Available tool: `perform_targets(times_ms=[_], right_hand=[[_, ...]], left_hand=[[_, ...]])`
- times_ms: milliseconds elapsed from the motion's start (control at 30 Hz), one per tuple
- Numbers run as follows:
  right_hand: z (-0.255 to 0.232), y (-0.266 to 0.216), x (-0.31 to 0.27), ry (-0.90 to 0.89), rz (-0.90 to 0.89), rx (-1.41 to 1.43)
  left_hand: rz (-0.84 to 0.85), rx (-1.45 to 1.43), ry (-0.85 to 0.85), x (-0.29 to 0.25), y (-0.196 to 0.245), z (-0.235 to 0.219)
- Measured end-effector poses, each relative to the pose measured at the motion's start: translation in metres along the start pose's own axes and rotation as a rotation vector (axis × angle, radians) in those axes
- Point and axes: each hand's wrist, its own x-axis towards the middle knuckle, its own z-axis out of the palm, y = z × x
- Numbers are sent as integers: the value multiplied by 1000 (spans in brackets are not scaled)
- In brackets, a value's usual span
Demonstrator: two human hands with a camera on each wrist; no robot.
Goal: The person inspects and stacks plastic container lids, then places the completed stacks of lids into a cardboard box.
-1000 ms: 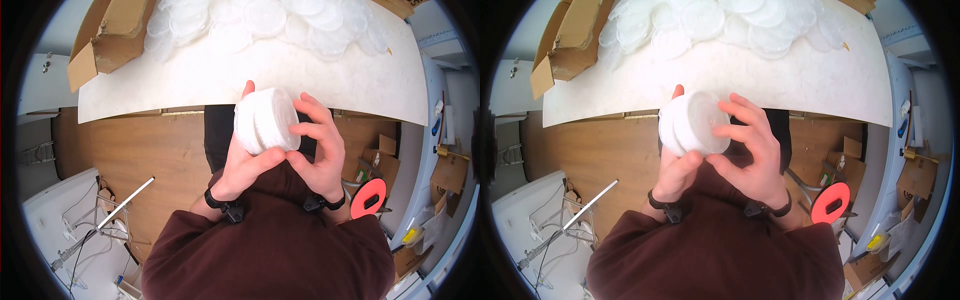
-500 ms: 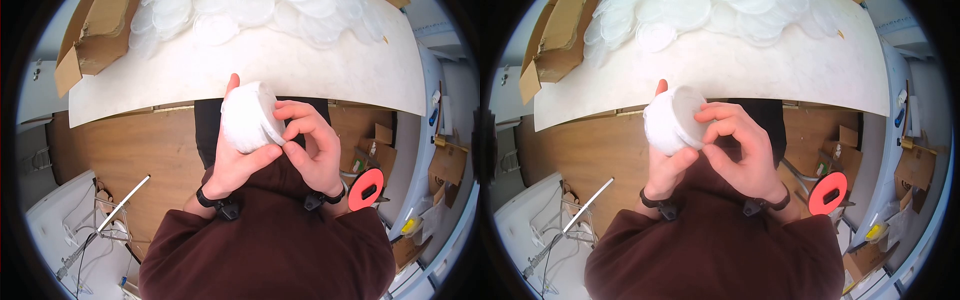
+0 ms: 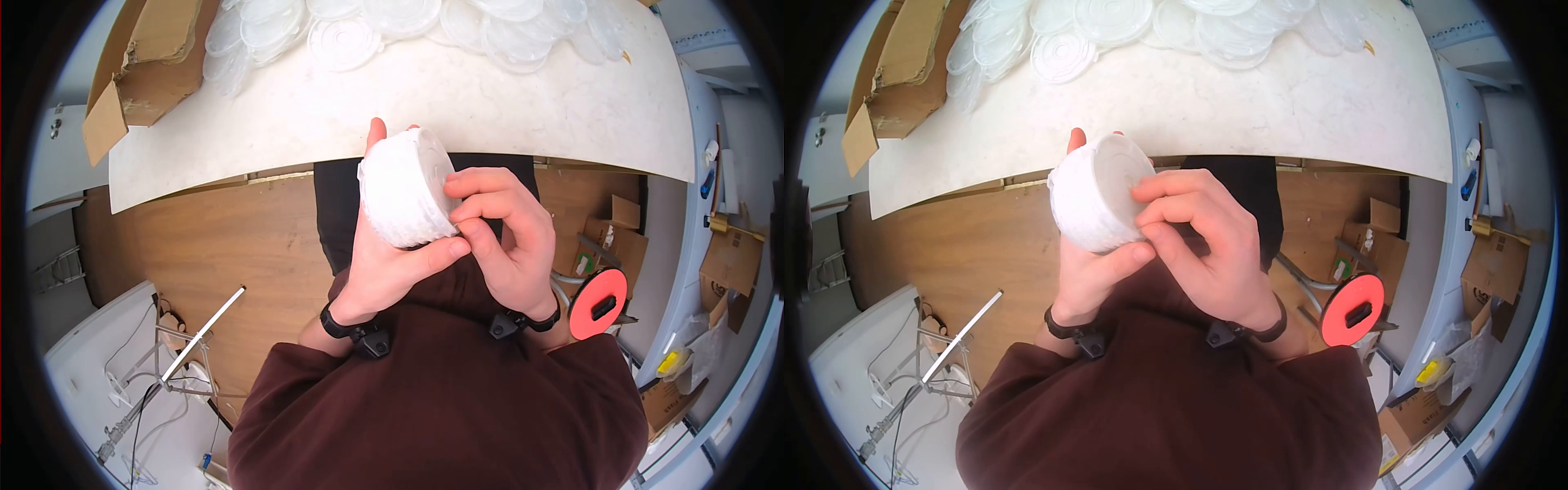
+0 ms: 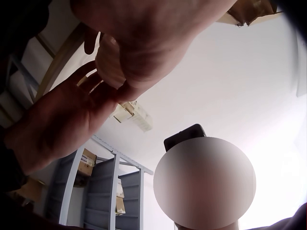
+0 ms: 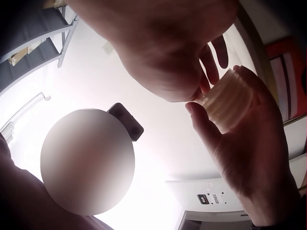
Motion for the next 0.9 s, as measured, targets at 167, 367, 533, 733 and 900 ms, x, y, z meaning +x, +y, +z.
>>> perform_targets(times_ms=[167,367,533,733,900], right_hand=[[-1,1,-2,-25,-6,15],[0,3,-5,23,20,56],[-1,3,-2,16,-34,11],[-2,7,-8,-17,19,75],[0,8,-13,45,42,161]], left_hand=[[-19,64,-27,-3,-3,-6],[3,64,-10,-3,-10,-6],[79,21,9,1,-16,1],[21,100,-12,-2,-10,-4],[-7,53,-71,-1,-15,-15]])
